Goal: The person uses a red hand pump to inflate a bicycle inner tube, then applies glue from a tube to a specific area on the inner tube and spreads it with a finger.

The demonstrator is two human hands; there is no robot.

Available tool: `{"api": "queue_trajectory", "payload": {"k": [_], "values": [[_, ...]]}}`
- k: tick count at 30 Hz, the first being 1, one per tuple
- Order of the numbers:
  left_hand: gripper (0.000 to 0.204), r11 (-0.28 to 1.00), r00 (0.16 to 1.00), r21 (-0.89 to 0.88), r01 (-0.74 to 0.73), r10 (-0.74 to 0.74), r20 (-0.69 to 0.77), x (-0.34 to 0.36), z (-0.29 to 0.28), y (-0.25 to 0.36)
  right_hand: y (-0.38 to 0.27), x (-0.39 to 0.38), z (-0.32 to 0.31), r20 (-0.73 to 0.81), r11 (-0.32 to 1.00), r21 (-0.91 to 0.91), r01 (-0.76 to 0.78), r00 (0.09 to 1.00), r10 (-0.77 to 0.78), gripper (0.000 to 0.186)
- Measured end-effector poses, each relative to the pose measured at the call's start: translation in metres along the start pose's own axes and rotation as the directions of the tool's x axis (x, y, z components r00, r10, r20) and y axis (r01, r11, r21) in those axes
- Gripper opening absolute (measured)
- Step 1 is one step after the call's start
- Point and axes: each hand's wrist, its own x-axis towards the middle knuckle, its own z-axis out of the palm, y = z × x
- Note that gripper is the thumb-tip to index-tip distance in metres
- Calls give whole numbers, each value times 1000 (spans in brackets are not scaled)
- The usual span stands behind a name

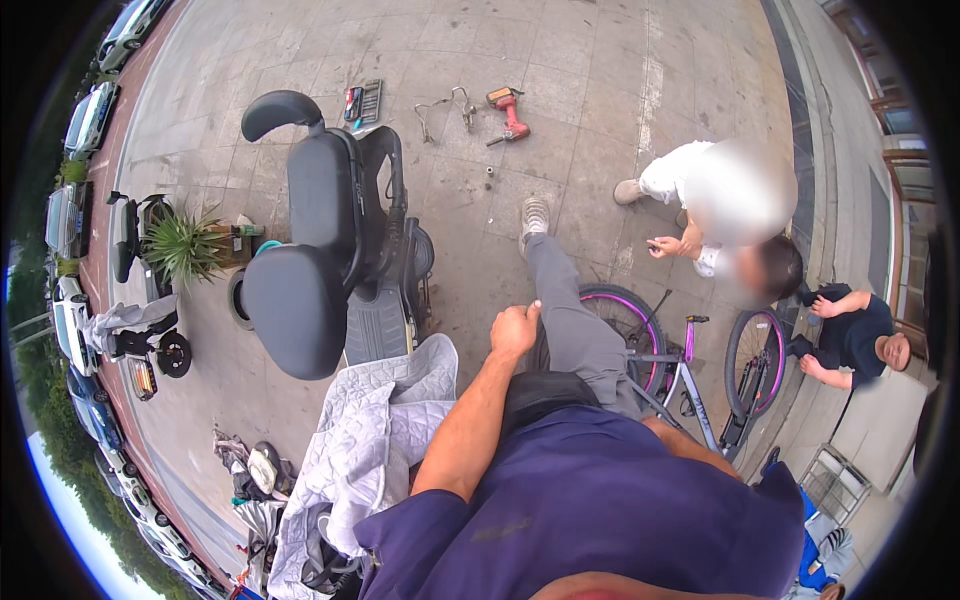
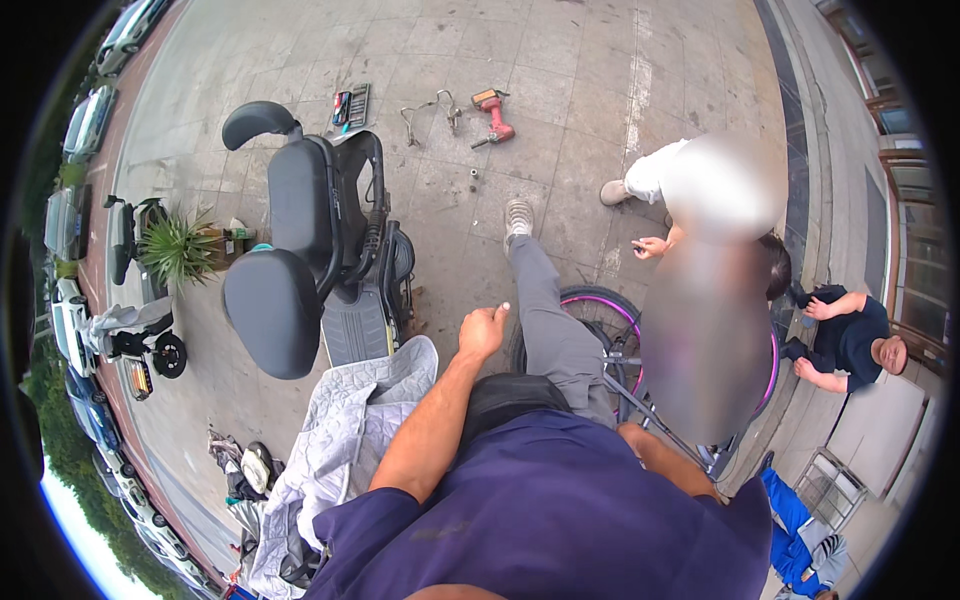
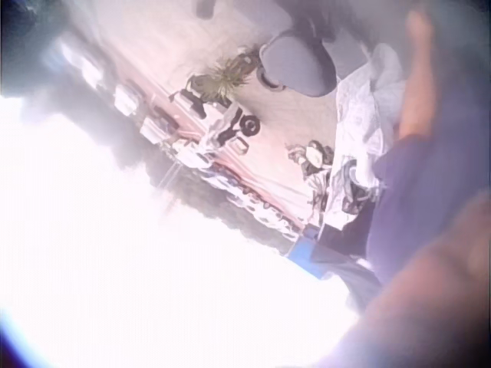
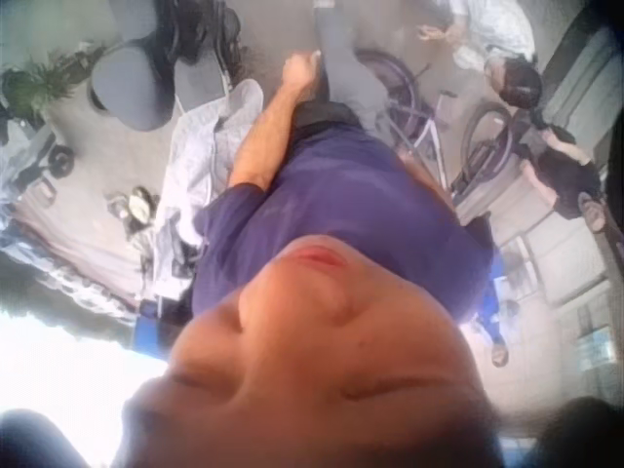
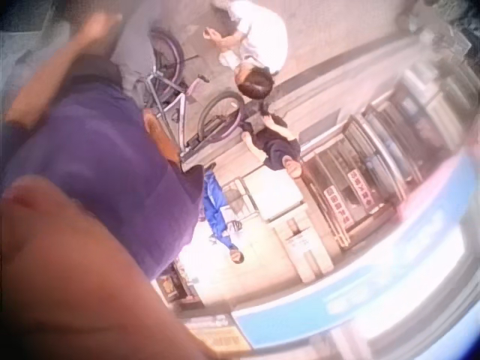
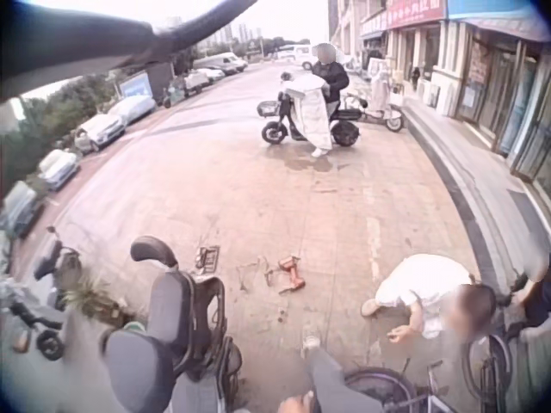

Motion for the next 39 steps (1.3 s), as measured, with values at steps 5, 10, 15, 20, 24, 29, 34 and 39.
{"api": "queue_trajectory", "payload": {"k": [5, 10, 15, 20, 24, 29, 34, 39], "values": [[49, 998, 998, -20, 59, -59, 14, 165, -109, 62, -204, 58, -46, 25, 983, 180, 42, 999, -47, 47], [30, 985, 950, -157, -66, 14, -311, 272, -224, 97, -390, -2, -55, -150, 921, -369, 127, 969, -194, 40], [31, 965, 841, -263, 13, -153, -520, 357, -355, 133, -602, -58, -39, -119, 809, -536, 239, 928, -353, 35], [54, 859, 666, -511, 31, -399, -630, 494, -460, 143, -896, -100, 37, 39, 392, -796, 462, 685, -727, 45], [42, 718, 677, -679, 154, -577, -457, 595, -515, 136, -1099, -166, 145, 221, 126, -784, 608, 463, -858, 40], [62, 684, 795, -681, 261, -552, -250, 768, -560, 87, -1342, -114, 282, 352, -86, -853, 515, 445, -823, 39], [75, 644, 797, -734, 217, -550, -247, 759, -579, 115, -1445, -30, 487, 578, -603, -762, 238, 669, -467, 36], [88, 225, 676, -949, 220, -736, -18, 776, -551, 139, -1480, 100, 667, 740, -944, -306, 119, 654, -157, 27]]}}
